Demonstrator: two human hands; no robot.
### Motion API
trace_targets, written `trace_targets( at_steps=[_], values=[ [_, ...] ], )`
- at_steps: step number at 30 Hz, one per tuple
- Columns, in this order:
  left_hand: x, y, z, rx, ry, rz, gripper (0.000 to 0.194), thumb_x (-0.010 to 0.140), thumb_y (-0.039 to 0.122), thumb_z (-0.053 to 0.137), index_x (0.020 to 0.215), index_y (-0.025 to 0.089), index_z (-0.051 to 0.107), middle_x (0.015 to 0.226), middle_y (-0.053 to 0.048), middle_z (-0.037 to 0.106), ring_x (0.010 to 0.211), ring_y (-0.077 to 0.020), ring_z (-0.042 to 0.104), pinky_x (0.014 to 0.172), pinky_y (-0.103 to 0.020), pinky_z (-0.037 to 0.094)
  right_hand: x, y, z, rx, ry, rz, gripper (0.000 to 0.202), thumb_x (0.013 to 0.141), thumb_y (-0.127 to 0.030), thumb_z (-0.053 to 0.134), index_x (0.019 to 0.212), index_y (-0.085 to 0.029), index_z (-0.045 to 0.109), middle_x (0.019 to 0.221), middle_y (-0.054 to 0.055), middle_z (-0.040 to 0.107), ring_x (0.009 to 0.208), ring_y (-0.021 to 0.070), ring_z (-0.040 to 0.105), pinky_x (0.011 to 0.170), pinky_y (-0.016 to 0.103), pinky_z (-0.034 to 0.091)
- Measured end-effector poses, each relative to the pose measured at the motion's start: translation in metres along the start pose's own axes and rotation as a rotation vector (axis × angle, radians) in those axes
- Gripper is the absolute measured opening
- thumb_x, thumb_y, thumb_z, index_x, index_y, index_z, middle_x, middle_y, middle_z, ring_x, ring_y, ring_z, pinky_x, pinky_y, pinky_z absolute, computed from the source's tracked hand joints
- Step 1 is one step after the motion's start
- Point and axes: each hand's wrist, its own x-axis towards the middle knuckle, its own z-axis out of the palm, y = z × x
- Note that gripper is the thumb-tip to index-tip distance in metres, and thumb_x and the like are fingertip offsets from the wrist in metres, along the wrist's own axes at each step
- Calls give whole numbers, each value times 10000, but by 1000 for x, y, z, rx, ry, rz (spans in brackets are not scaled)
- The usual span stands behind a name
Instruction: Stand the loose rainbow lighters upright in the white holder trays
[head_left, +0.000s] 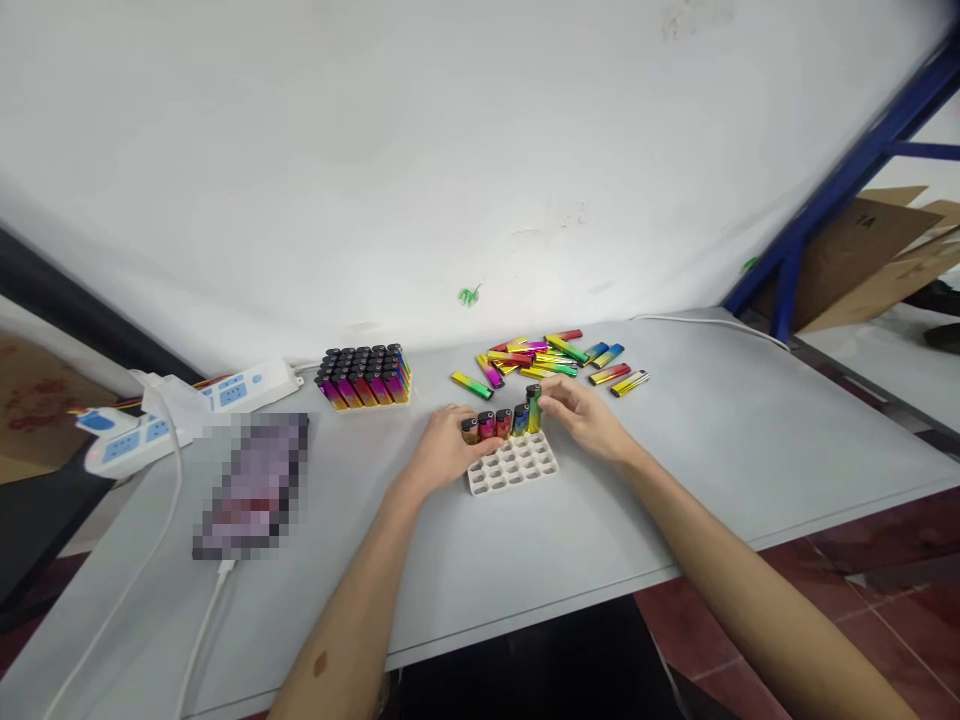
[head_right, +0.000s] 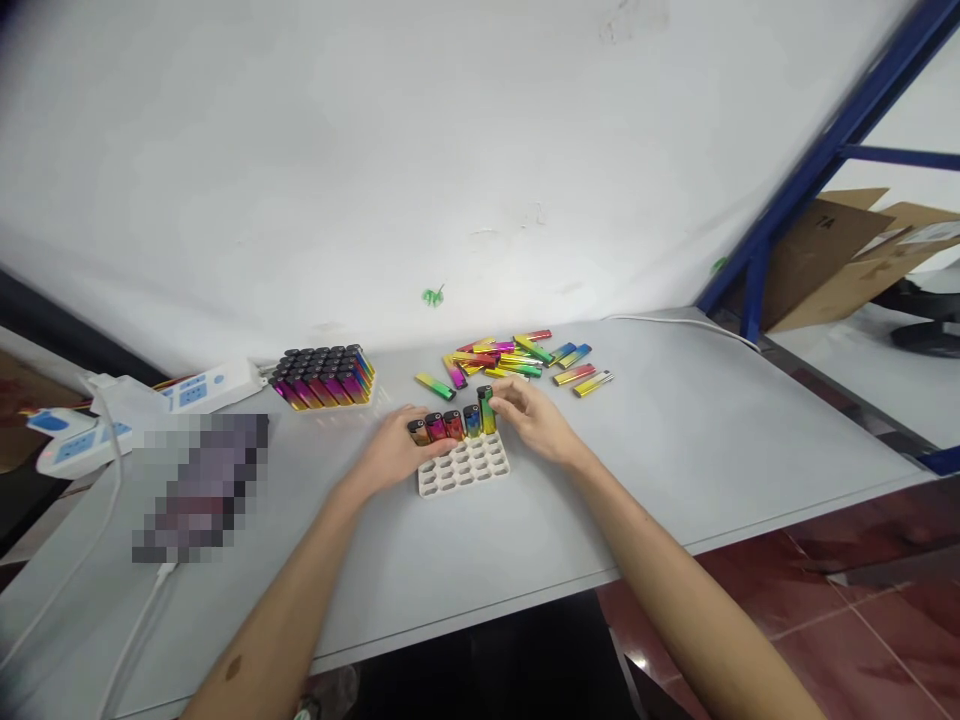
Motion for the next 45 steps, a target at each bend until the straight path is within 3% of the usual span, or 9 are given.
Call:
trace_targets(
  at_steps=[9,13,16,21,25,33,39,42,45],
  values=[
    [0,-1,1,-5,7,-14,328,759,470,710,662,201,551,725,3,581,690,-177,533,640,-292,384,-3,-2,-2,-81,-3,1,118,910,-334,561,940,-227,522,912,12,582,849,175,566,795,327,450],
    [0,-2,2,11,9,-28,340,766,489,694,670,199,544,743,-4,578,711,-183,542,648,-295,390,0,0,7,98,116,8,190,952,-410,493,1054,-250,501,870,0,570,796,163,562,772,326,470],
    [0,-2,2,15,14,-54,322,743,488,716,734,193,588,808,-18,600,747,-193,558,676,-301,407,2,0,9,305,232,85,265,950,-485,476,1095,-266,508,744,-31,505,595,130,466,578,274,425],
    [0,-2,2,10,9,-54,338,751,500,711,713,195,570,775,-11,585,745,-192,553,669,-301,405,3,-5,2,576,274,310,505,912,-668,397,691,-217,452,578,-69,237,450,81,127,409,230,109],
    [0,-2,2,-3,11,-12,345,776,491,694,670,201,540,742,-1,571,730,-184,542,656,-297,394,3,-10,1,655,247,386,516,940,-569,368,567,-216,325,510,-75,167,443,83,67,398,230,76],
    [0,-3,3,-2,24,-11,357,765,477,709,646,205,511,723,6,565,690,-174,527,633,-296,390,3,-15,4,686,243,364,477,962,-501,330,584,-214,374,501,-82,180,437,79,58,391,206,86],
    [0,-1,2,2,22,-2,340,778,472,701,655,209,525,717,10,569,690,-173,530,638,-295,393,4,-8,5,656,234,358,516,943,-617,364,654,-205,472,537,-79,212,433,76,122,398,215,147],
    [0,-1,2,9,13,-5,347,778,482,695,657,208,522,723,10,564,695,-174,531,641,-297,392,4,-1,6,629,208,260,471,895,-657,485,809,-201,570,656,-37,414,508,90,367,490,233,347],
    [0,-2,2,9,7,-15,347,773,479,695,653,207,517,734,6,573,715,-180,540,649,-298,397,3,4,8,504,152,164,359,884,-573,590,921,-215,590,855,10,585,773,140,548,744,266,456]
  ],
)
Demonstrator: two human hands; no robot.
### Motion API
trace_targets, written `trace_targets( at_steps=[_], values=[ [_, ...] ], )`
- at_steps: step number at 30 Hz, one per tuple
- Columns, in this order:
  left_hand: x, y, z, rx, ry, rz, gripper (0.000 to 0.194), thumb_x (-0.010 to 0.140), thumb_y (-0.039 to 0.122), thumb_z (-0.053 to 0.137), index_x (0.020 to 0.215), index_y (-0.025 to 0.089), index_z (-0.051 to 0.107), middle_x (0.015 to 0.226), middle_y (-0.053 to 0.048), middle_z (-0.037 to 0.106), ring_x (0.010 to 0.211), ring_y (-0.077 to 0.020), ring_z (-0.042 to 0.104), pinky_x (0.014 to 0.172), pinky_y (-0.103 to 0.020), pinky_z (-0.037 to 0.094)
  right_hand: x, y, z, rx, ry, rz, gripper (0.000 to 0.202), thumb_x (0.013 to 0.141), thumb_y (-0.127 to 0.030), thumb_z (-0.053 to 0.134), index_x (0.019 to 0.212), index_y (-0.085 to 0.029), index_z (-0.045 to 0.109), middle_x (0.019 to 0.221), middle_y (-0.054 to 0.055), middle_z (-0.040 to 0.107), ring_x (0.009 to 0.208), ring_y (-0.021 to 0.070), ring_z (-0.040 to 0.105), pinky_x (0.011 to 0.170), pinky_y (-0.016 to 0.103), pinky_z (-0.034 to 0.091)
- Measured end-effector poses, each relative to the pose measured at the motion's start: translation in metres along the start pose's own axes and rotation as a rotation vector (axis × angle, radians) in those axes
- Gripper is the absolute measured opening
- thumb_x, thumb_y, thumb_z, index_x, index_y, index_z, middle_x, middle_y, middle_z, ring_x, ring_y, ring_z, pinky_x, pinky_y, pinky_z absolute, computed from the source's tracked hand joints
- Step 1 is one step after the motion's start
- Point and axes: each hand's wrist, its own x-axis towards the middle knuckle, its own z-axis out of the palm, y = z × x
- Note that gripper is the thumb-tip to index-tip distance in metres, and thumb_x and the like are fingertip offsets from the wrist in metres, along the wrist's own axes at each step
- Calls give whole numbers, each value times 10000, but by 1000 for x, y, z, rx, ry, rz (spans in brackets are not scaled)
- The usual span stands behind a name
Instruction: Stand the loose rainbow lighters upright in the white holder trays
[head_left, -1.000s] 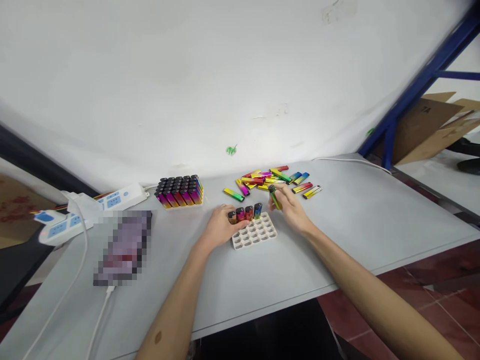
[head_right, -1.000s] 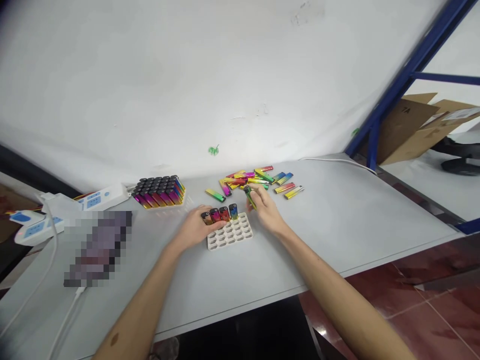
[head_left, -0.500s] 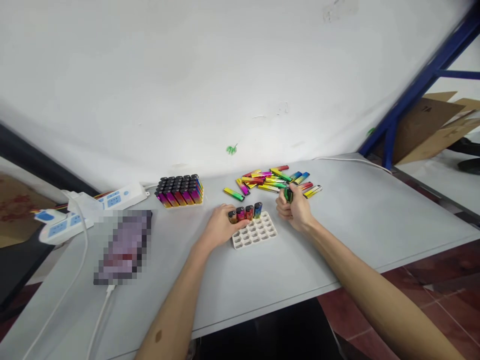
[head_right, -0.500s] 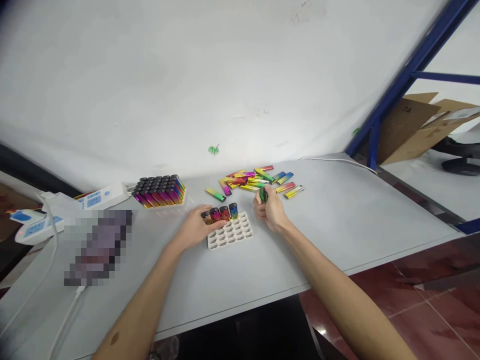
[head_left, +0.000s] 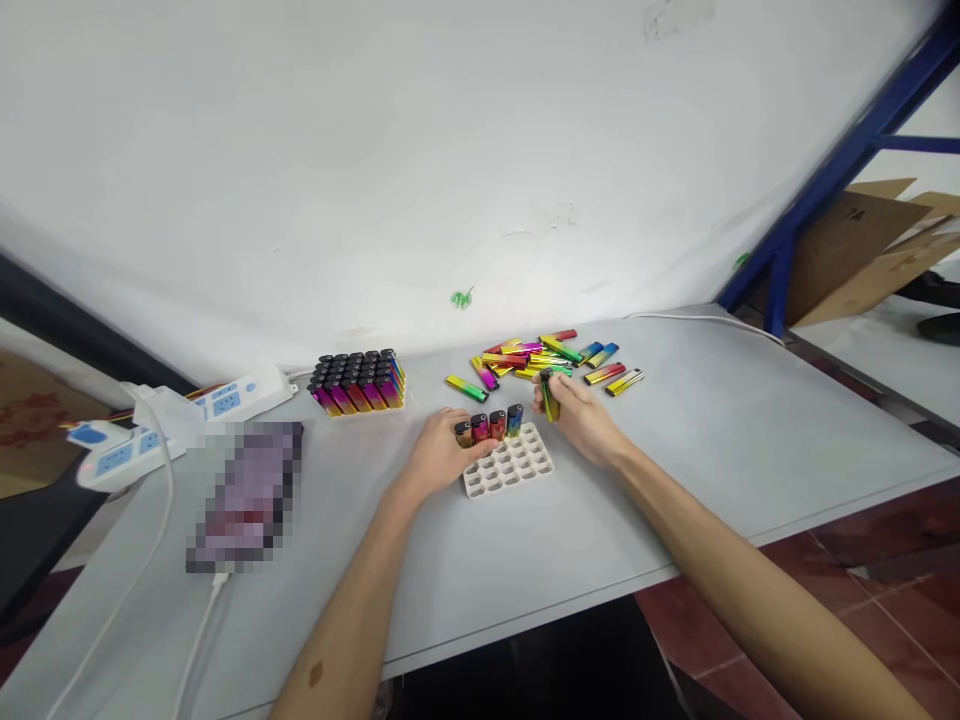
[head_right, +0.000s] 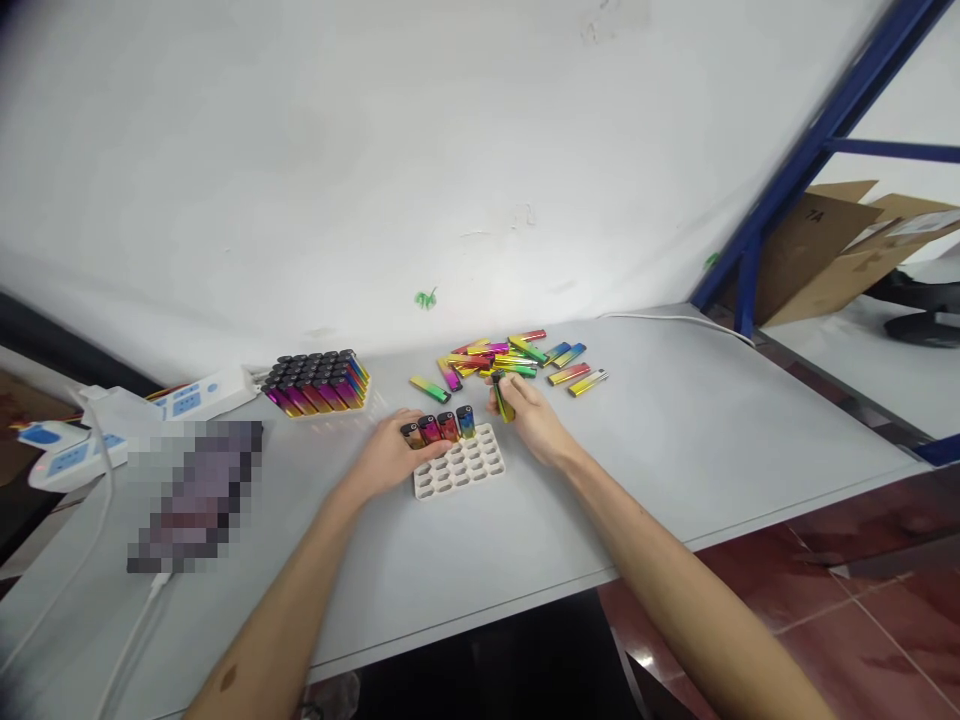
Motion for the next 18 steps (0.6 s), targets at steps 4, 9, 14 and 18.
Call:
trace_targets(
  at_steps=[4,9,14,18],
  values=[
    [0,0,0,-15,-3,14,328,778,481,687,668,207,544,750,-2,597,766,-195,557,679,-304,412,-2,2,0,-132,-88,-52,328,909,-542,575,1013,-231,573,997,37,671,892,166,580,817,289,460],
    [0,3,-1,-4,3,10,329,770,458,699,645,204,531,722,-1,583,736,-189,544,647,-301,401,-5,-3,2,-140,-159,-29,391,879,-572,602,1063,-232,546,1067,71,707,921,196,645,842,331,503],
    [0,0,0,1,-4,-3,326,773,479,700,693,200,551,765,-7,594,753,-193,557,662,-299,410,-8,-9,7,-152,-215,-24,355,904,-535,588,1083,-231,544,1126,81,707,890,191,670,863,353,524],
    [1,-4,2,-4,-2,-38,326,746,494,715,772,188,608,833,-28,605,778,-203,570,680,-306,422,-8,-8,6,-187,-235,-41,336,922,-518,567,1095,-232,542,1109,73,700,931,200,665,900,374,518]
  ],
)
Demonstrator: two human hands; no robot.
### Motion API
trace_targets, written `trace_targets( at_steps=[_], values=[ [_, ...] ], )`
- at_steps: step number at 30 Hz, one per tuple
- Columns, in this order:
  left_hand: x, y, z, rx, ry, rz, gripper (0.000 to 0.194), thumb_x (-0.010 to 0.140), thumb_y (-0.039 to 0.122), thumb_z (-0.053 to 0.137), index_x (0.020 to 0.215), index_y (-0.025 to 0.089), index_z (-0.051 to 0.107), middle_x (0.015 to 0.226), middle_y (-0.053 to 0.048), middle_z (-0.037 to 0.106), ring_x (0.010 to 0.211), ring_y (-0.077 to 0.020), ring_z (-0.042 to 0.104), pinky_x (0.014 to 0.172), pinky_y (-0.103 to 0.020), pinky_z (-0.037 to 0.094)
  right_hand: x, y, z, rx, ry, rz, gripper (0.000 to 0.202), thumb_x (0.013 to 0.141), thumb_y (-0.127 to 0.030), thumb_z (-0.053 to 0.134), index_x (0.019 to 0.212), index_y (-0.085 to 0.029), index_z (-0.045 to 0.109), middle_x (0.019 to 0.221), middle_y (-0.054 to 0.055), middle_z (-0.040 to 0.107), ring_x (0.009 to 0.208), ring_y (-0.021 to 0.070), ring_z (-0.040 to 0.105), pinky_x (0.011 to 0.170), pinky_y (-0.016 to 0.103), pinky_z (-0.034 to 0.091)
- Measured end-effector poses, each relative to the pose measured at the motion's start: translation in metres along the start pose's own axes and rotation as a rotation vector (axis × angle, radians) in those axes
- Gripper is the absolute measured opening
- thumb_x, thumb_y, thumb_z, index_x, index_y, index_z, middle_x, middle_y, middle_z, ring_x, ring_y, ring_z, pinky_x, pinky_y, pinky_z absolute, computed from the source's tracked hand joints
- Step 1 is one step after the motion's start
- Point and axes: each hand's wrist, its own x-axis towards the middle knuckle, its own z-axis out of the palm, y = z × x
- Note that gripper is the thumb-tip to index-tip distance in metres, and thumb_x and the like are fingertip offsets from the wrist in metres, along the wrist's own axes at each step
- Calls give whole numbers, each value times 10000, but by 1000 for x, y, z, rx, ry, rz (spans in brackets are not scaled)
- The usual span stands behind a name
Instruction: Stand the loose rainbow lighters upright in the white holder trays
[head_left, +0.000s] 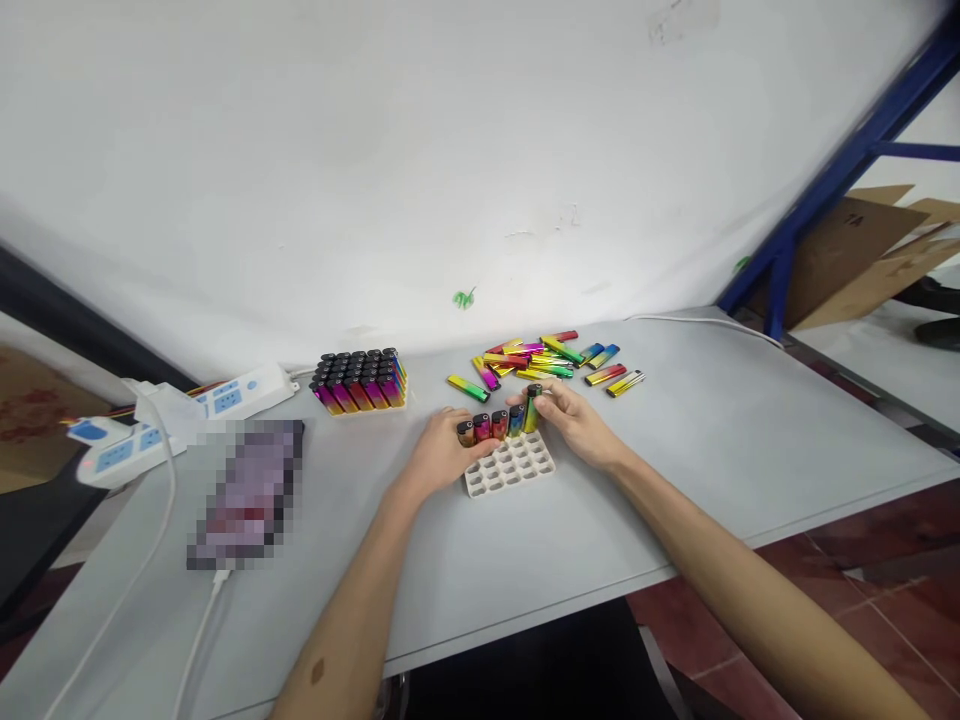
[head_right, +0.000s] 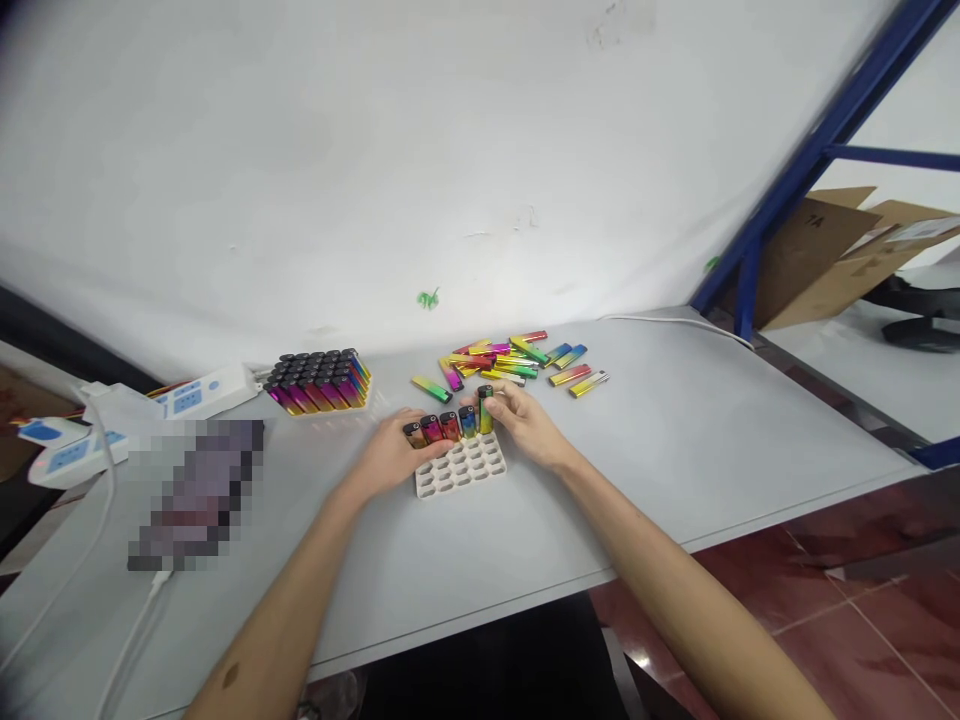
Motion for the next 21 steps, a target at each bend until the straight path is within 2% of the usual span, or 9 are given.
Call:
trace_targets(
  at_steps=[7,13,17,19,21],
  values=[
    [-1,2,-1,11,-2,7,314,748,487,713,774,188,620,822,-24,614,781,-206,581,689,-307,428,2,7,-4,-155,-17,-12,296,908,-482,598,1041,-219,616,1013,39,652,945,197,612,860,326,483],
    [-1,3,-1,-3,3,-2,297,742,471,722,799,190,643,863,-33,637,775,-202,590,688,-303,441,0,2,-13,-142,-92,87,250,872,-432,651,968,-201,658,965,24,667,901,189,618,834,332,486],
    [0,1,-1,9,7,-6,314,739,487,719,752,191,619,831,-28,620,771,-201,580,672,-299,432,-2,-5,-21,-213,-130,86,277,869,-367,646,1106,-229,681,1076,42,679,1007,211,623,910,380,480],
    [0,1,-1,9,-4,3,318,747,492,711,730,192,607,803,-22,611,763,-200,576,662,-297,429,-2,-6,-27,-259,-65,43,304,877,-343,620,1162,-248,667,1139,51,681,1062,217,616,943,399,470],
    [-1,2,-2,0,-4,10,314,751,494,710,754,192,625,818,-24,623,772,-202,580,679,-301,438,0,-4,-34,-377,126,-18,265,890,-346,579,1113,-239,674,1140,64,687,1046,225,620,938,412,466]
  ],
)
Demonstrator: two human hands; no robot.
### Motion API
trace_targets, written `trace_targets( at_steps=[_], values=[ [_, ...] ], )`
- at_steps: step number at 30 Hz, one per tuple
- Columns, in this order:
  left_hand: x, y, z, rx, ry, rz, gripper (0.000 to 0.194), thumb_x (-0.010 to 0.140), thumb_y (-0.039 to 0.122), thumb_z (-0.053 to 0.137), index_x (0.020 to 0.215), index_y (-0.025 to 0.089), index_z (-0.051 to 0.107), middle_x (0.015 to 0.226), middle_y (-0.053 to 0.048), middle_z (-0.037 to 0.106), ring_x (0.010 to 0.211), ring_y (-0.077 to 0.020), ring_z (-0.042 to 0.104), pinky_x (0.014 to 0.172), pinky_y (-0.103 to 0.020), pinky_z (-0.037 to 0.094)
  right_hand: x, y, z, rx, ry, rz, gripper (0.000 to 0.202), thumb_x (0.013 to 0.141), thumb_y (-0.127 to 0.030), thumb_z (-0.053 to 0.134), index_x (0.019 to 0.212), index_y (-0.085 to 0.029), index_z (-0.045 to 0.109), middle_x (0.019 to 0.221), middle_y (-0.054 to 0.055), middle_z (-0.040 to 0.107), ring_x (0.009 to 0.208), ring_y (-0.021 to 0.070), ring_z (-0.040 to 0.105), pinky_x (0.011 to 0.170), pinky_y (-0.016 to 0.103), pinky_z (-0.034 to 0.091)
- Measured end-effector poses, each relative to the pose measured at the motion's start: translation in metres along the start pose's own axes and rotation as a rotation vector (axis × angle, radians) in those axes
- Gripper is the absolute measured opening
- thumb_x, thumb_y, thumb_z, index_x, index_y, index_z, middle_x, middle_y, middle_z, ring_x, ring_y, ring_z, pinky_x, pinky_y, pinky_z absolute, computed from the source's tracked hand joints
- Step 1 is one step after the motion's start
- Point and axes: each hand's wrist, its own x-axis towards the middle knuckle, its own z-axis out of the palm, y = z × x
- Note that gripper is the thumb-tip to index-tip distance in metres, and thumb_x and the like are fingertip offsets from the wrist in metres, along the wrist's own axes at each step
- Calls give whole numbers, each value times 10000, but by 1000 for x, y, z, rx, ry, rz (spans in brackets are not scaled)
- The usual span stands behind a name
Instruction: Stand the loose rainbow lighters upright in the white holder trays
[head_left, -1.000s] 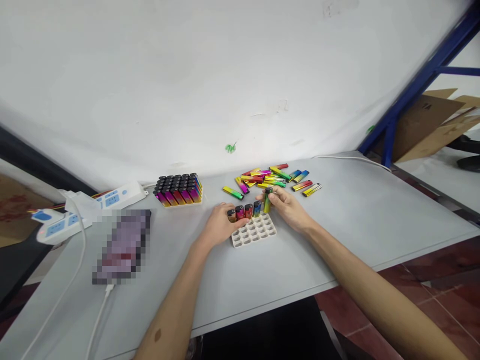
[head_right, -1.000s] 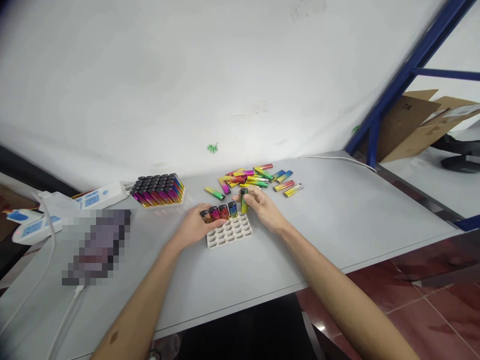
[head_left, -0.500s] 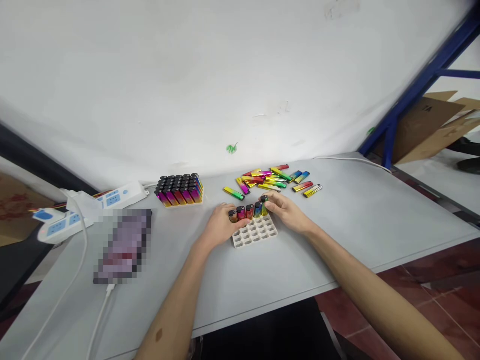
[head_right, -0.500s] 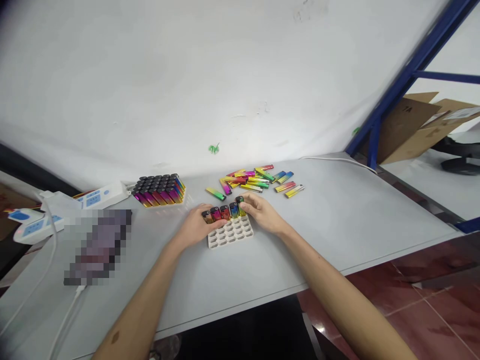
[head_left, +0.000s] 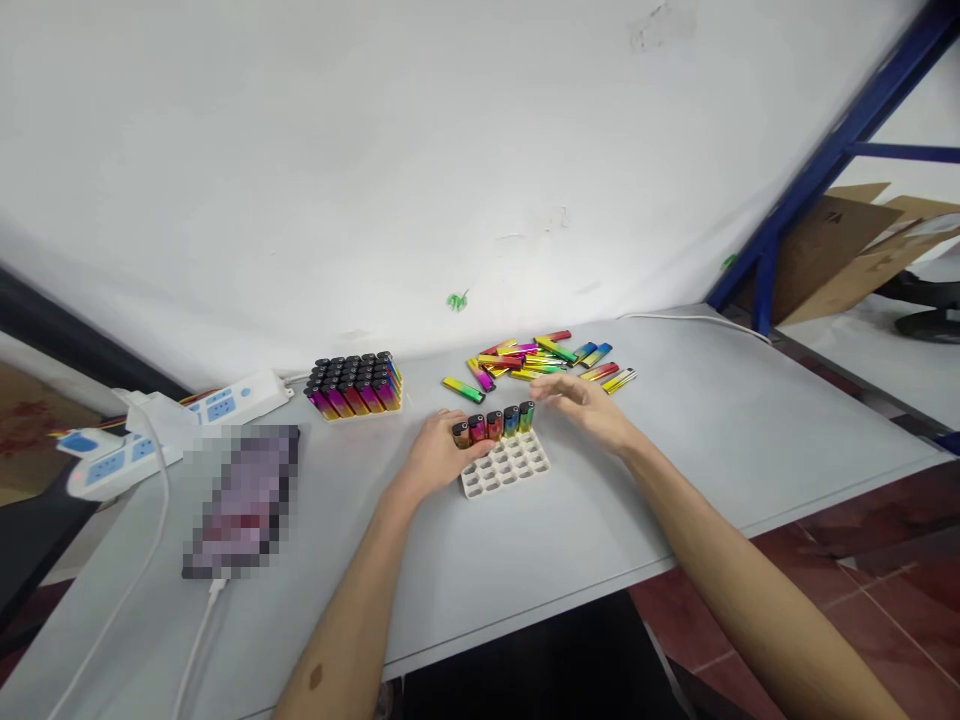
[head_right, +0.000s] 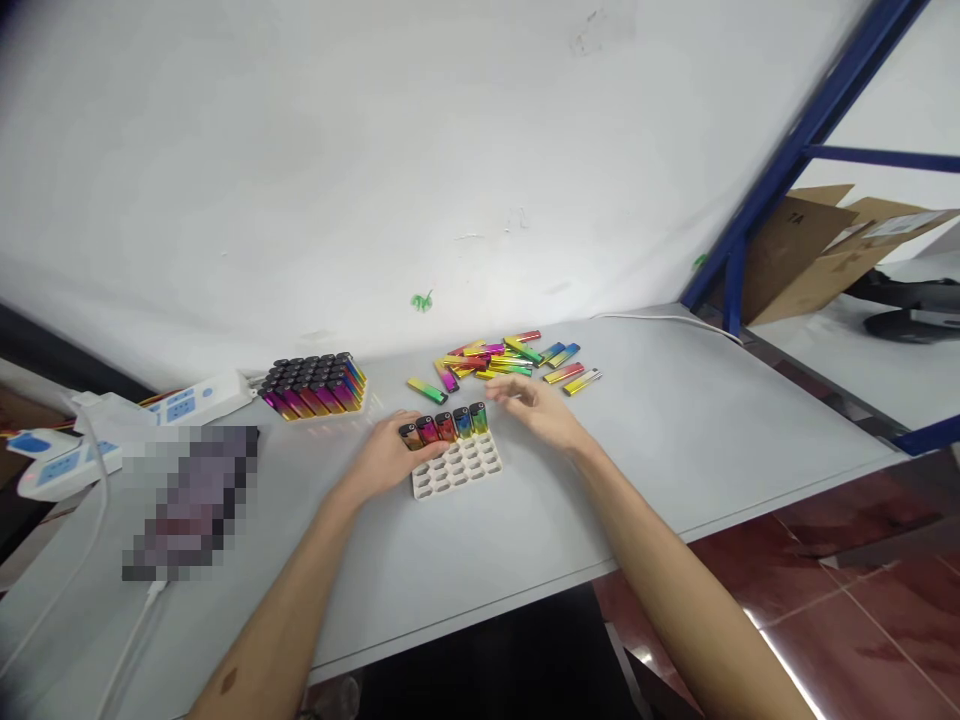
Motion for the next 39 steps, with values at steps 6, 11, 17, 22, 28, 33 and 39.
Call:
trace_targets(
  at_steps=[6,11,17,22,28,33,39],
  values=[
    [-2,2,-1,-60,-2,8,277,764,436,724,913,203,708,929,-51,691,832,-229,611,766,-330,476,5,29,-22,-842,618,122,338,882,-367,515,1056,-152,709,1100,173,598,1042,312,515,957,471,379],
    [-1,-1,1,-74,9,8,383,757,453,732,1046,202,713,1041,-64,713,974,-256,621,866,-344,473,3,41,-31,-981,623,297,371,879,-431,510,1045,-159,700,1089,182,584,1037,333,461,902,470,370],
    [-1,-4,2,-30,7,13,425,773,476,710,1100,206,703,1049,-59,709,969,-252,632,852,-334,473,2,40,-27,-964,564,331,279,854,-427,529,779,-173,614,921,164,562,979,327,445,885,458,382],
    [-1,-3,1,-25,-2,31,368,784,484,694,1022,203,710,1016,-55,713,977,-258,618,851,-348,461,1,43,-25,-947,570,302,118,808,-267,537,852,-162,567,994,164,521,980,311,438,884,432,391],
    [-2,-2,0,-19,0,44,327,791,459,694,991,201,705,999,-60,715,964,-256,611,837,-350,459,1,43,-24,-894,574,313,114,806,-264,553,867,-169,558,1053,169,508,1016,319,446,887,413,403],
    [-3,-7,5,7,42,71,275,820,453,679,913,194,688,933,-58,701,940,-256,611,838,-365,468,-3,43,-27,-834,614,340,172,816,-329,581,885,-173,560,1029,156,515,985,294,492,875,387,422],
    [-5,-21,9,4,51,169,235,849,422,667,868,188,661,892,-50,679,934,-253,591,817,-383,483,-3,41,-33,-857,592,370,209,820,-345,590,936,-178,546,982,126,533,978,279,520,862,365,423]
  ],
)
